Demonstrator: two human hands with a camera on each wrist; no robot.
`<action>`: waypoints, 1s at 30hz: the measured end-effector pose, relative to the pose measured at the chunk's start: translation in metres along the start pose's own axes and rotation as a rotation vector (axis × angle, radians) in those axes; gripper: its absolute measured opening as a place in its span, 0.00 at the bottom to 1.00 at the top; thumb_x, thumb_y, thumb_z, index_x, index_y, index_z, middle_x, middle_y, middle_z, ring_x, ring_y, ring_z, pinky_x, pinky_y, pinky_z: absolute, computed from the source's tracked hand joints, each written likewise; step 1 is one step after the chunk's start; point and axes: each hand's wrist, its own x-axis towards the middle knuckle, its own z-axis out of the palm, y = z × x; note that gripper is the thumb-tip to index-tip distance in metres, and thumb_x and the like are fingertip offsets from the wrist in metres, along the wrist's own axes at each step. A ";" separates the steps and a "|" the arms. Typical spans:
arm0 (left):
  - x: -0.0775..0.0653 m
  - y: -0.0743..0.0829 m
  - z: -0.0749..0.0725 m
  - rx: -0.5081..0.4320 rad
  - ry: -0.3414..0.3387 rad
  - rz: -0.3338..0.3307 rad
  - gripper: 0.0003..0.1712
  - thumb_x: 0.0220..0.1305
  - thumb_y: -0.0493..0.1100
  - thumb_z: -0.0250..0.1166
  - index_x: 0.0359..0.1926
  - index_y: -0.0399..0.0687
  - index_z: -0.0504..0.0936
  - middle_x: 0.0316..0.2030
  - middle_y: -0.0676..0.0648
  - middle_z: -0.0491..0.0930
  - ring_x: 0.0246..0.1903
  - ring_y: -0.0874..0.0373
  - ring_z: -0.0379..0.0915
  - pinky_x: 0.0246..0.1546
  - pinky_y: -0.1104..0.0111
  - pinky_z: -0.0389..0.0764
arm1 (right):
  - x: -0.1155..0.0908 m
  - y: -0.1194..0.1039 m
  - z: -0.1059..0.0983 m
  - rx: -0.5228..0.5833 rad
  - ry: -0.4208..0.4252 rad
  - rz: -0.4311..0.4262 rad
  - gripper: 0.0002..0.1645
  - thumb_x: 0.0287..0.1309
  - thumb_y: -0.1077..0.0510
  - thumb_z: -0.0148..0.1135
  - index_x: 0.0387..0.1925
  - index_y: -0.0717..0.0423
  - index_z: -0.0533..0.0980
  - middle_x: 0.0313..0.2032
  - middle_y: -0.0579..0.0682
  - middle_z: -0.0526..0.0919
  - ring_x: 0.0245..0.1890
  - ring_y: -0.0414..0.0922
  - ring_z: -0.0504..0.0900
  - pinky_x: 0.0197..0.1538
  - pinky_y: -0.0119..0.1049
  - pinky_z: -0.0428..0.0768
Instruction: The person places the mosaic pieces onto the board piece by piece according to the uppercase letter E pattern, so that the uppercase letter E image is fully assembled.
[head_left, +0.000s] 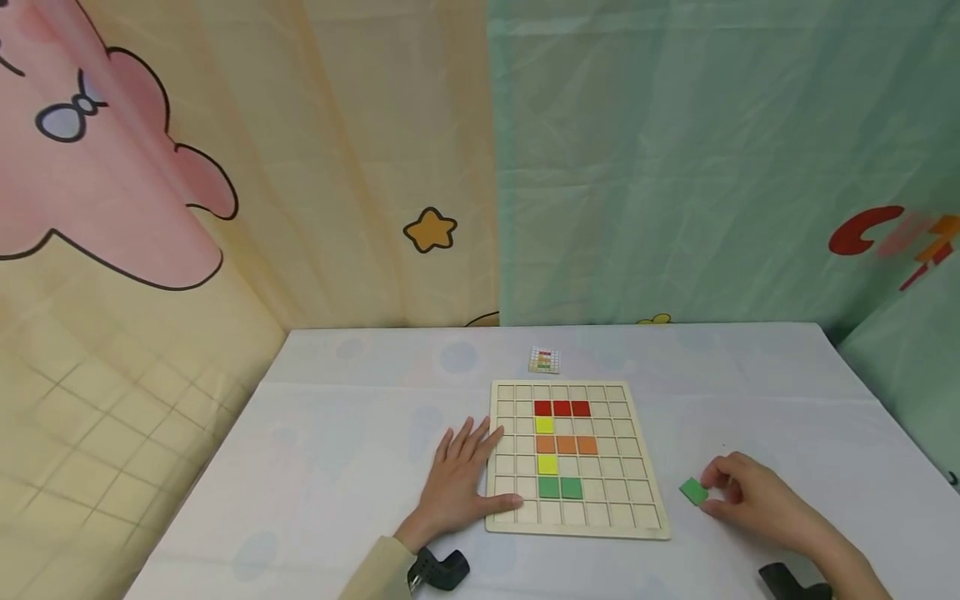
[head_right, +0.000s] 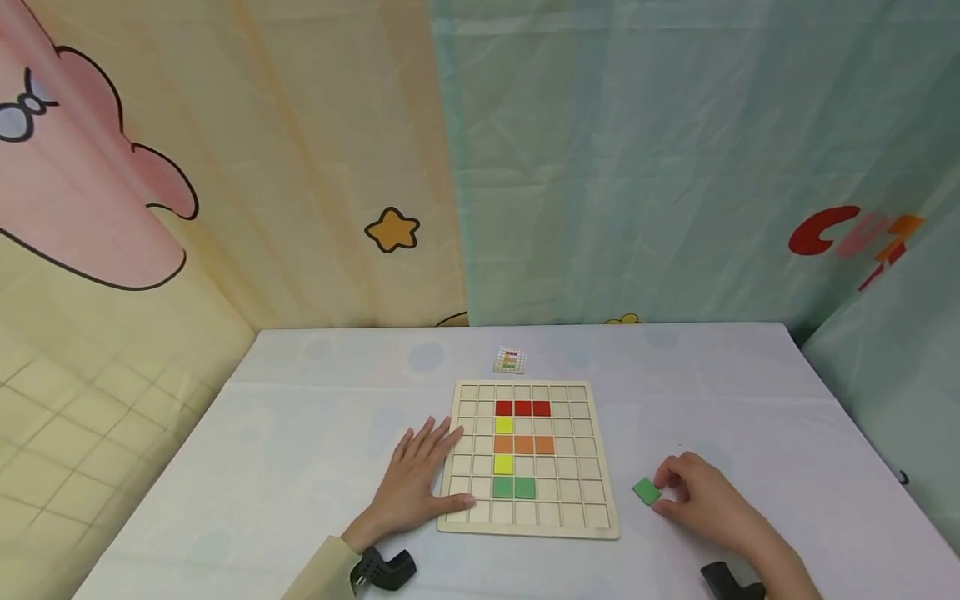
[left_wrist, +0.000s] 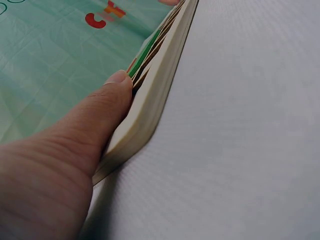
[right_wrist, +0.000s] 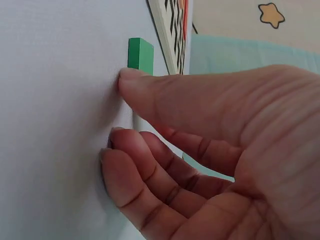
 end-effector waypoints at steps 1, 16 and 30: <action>0.000 0.000 0.000 0.001 0.001 0.001 0.57 0.50 0.79 0.55 0.73 0.53 0.55 0.73 0.48 0.47 0.72 0.49 0.34 0.68 0.52 0.35 | 0.000 -0.001 0.000 0.003 -0.001 -0.002 0.13 0.45 0.62 0.73 0.31 0.56 0.75 0.28 0.46 0.70 0.27 0.42 0.67 0.26 0.31 0.70; -0.004 -0.001 -0.004 -0.017 0.013 0.010 0.56 0.51 0.77 0.56 0.73 0.51 0.54 0.73 0.47 0.47 0.71 0.48 0.34 0.68 0.51 0.35 | -0.001 -0.017 0.016 -0.041 0.147 -0.117 0.17 0.45 0.60 0.74 0.38 0.52 0.78 0.31 0.46 0.67 0.21 0.35 0.62 0.22 0.29 0.65; -0.003 -0.002 -0.002 -0.019 0.005 0.009 0.56 0.51 0.77 0.56 0.73 0.52 0.55 0.73 0.47 0.48 0.72 0.48 0.34 0.68 0.52 0.35 | 0.004 -0.021 0.022 0.013 0.186 -0.113 0.20 0.39 0.65 0.76 0.30 0.51 0.72 0.25 0.41 0.70 0.23 0.36 0.68 0.24 0.29 0.70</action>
